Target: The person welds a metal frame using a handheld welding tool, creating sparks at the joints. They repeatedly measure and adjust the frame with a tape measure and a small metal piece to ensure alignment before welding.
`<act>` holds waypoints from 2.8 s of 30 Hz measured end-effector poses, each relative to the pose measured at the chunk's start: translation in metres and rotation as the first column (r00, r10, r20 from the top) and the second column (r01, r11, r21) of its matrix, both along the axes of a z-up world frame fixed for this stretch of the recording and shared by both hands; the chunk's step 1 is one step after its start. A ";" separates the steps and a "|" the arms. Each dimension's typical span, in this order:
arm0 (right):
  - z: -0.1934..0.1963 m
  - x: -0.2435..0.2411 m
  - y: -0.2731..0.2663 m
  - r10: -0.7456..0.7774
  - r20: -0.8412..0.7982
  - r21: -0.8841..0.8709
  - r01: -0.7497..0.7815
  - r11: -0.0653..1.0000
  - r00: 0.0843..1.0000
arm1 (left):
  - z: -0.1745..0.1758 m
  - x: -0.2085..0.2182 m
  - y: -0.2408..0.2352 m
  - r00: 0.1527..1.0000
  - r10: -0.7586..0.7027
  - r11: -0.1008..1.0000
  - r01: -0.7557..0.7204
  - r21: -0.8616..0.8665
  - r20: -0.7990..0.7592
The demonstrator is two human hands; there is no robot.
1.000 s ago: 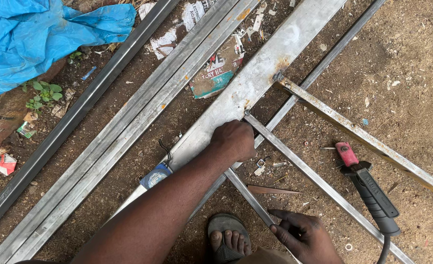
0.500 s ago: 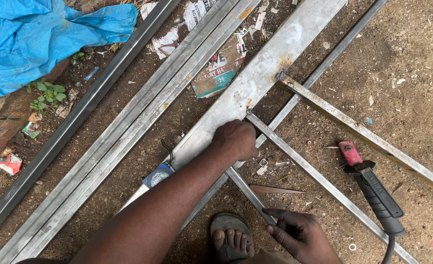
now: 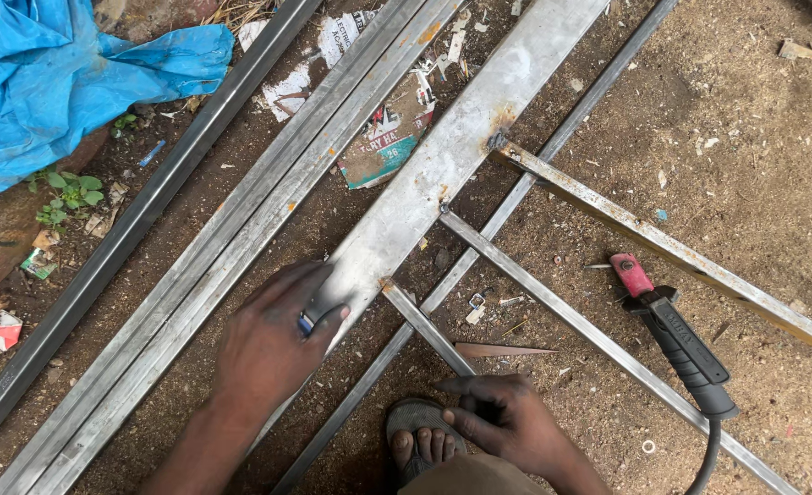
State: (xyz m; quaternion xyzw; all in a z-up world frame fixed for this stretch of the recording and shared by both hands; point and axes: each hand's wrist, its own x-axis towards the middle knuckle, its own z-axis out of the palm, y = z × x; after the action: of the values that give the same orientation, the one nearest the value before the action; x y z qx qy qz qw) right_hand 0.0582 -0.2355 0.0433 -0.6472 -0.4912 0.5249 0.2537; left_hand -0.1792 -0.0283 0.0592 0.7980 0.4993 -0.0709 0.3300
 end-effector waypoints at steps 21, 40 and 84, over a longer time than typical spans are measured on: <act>-0.053 0.051 -0.006 0.114 0.711 -0.183 0.026 0.983 0.694 | -0.013 -0.030 -0.034 0.987 -0.138 0.930 0.099 0.355 0.085; -0.050 0.056 -0.014 -0.315 0.552 0.368 0.112 0.923 0.772 | -0.013 0.069 -0.052 0.900 -0.007 0.995 0.051 -0.091 0.436; -0.073 0.065 0.037 -0.332 0.772 0.504 -0.203 0.840 0.542 | -0.104 0.121 0.002 0.793 -0.476 0.824 0.252 0.507 0.380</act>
State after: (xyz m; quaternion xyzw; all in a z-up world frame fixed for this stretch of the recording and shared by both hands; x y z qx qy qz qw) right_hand 0.1234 -0.1982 -0.0295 -0.7367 -0.6518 -0.0193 0.1787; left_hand -0.0579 -0.0264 -0.0447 0.9243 0.2339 0.1820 0.2405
